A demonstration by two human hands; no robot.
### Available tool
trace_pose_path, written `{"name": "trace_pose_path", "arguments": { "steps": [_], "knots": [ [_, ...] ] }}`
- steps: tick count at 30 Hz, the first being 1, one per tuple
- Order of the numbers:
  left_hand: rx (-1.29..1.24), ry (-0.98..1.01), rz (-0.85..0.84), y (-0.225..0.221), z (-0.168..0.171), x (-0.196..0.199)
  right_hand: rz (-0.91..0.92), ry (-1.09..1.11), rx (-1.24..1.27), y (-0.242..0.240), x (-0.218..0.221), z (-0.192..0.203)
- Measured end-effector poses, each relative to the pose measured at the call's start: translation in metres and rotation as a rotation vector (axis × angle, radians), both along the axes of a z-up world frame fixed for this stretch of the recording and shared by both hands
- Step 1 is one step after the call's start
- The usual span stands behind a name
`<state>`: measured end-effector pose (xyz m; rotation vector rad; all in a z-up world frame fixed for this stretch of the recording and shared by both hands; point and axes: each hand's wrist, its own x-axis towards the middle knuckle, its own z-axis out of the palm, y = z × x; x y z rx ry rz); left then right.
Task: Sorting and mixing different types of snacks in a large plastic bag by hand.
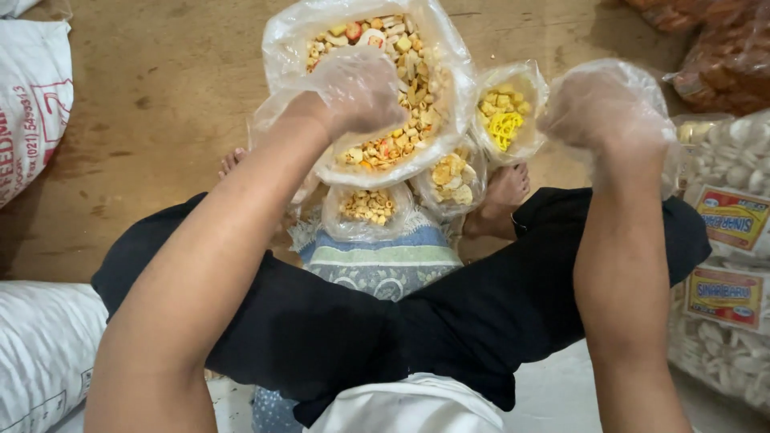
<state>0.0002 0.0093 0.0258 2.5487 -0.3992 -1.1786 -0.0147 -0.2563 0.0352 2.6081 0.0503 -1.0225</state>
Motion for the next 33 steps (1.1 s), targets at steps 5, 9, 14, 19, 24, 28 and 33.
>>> {"name": "trace_pose_path", "arguments": {
  "steps": [5, 9, 14, 19, 24, 28, 33],
  "knots": [
    [0.085, 0.027, 0.03, 0.006, -0.011, 0.005, -0.101, -0.192, 0.038, -0.021, 0.012, -0.019],
    [0.087, 0.036, 0.042, 0.01, -0.026, 0.007, -0.128, -0.167, 0.145, -0.011, 0.007, -0.009],
    [0.14, -0.014, -0.004, 0.012, -0.06, 0.012, -0.147, -0.077, 0.248, 0.003, 0.007, 0.0],
    [0.101, -0.055, 0.08, 0.016, -0.121, 0.001, -0.051, 0.056, 0.244, 0.043, -0.002, 0.029],
    [0.125, -0.049, 0.05, 0.027, -0.18, -0.002, 0.04, 0.161, 0.217, 0.045, -0.006, -0.001],
    [0.014, -0.334, 0.014, 0.047, -0.232, -0.009, 0.209, -0.041, 0.234, 0.031, -0.009, -0.044],
    [0.191, -0.354, -0.1, 0.04, -0.253, -0.023, 0.225, -0.052, 0.271, 0.031, -0.013, -0.039]
  ]
}}
